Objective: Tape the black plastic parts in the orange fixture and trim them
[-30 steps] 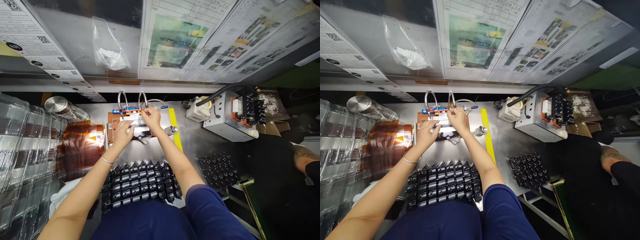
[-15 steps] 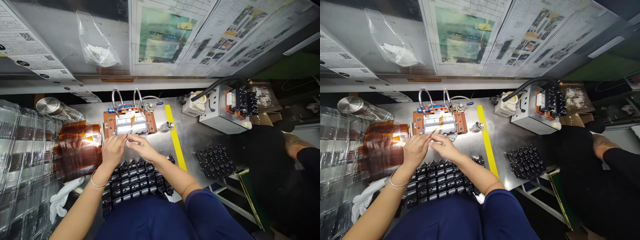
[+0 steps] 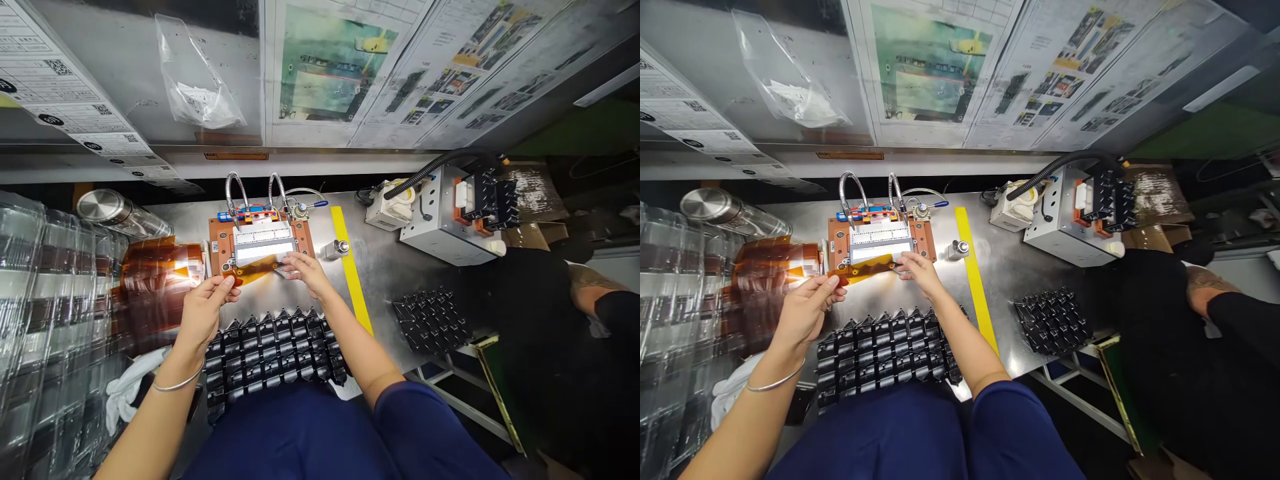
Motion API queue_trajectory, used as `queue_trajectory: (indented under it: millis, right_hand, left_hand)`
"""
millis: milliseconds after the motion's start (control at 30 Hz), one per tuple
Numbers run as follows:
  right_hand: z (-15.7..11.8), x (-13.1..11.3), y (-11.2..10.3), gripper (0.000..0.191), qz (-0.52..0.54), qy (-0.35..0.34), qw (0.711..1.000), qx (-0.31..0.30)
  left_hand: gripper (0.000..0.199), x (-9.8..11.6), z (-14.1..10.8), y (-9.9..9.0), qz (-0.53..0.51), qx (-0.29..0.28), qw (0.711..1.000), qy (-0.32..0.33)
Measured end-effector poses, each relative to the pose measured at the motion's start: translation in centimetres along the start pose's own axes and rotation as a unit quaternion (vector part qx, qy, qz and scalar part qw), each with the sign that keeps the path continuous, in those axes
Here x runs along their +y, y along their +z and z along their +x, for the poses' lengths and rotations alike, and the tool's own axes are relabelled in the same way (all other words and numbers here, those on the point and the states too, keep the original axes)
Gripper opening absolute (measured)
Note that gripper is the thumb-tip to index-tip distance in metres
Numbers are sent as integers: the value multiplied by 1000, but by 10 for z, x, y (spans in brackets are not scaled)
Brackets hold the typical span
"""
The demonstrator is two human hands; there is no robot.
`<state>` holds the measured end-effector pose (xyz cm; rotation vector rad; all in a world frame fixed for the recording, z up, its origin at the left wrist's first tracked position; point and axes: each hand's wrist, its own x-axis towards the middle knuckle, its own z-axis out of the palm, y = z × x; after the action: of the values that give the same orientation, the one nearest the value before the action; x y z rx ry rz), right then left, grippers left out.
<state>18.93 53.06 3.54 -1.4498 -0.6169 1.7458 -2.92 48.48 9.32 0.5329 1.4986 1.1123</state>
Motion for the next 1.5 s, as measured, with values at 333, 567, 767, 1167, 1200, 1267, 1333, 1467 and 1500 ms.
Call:
queue_trajectory:
  millis: [333,567,767,1167,1200,1267,1333,1467,1500]
  right_hand:
    - [9,9,1,24,5,62,995,-83]
    - [15,11,1,30,6,76,991,-108]
    - [16,22,7,32,2,95,983,-158]
    - [39,-25,-14,15,-151,-84,985,21]
    - [49,-30,-14,13,-181,-93,978,49]
    - [67,-37,-11,13,-220,-92,968,83]
    - [82,-41,-8,16,-229,-77,966,87]
    - [93,-40,-6,19,-227,-51,969,84]
    - [94,-39,-7,19,-226,-45,969,85]
  left_hand:
    - [50,4,-3,-1,-31,-5,999,-45]
    - [47,4,-1,-7,-38,-12,997,-68]
    - [43,0,-7,-14,-41,-18,997,-69]
    - [41,-1,71,7,35,29,994,-98]
    - [42,1,84,14,46,29,993,-108]
    - [43,3,108,25,63,30,990,-122]
    - [44,6,126,30,71,26,989,-130]
    - [46,5,140,27,91,21,985,-148]
    - [46,4,141,26,94,18,983,-155]
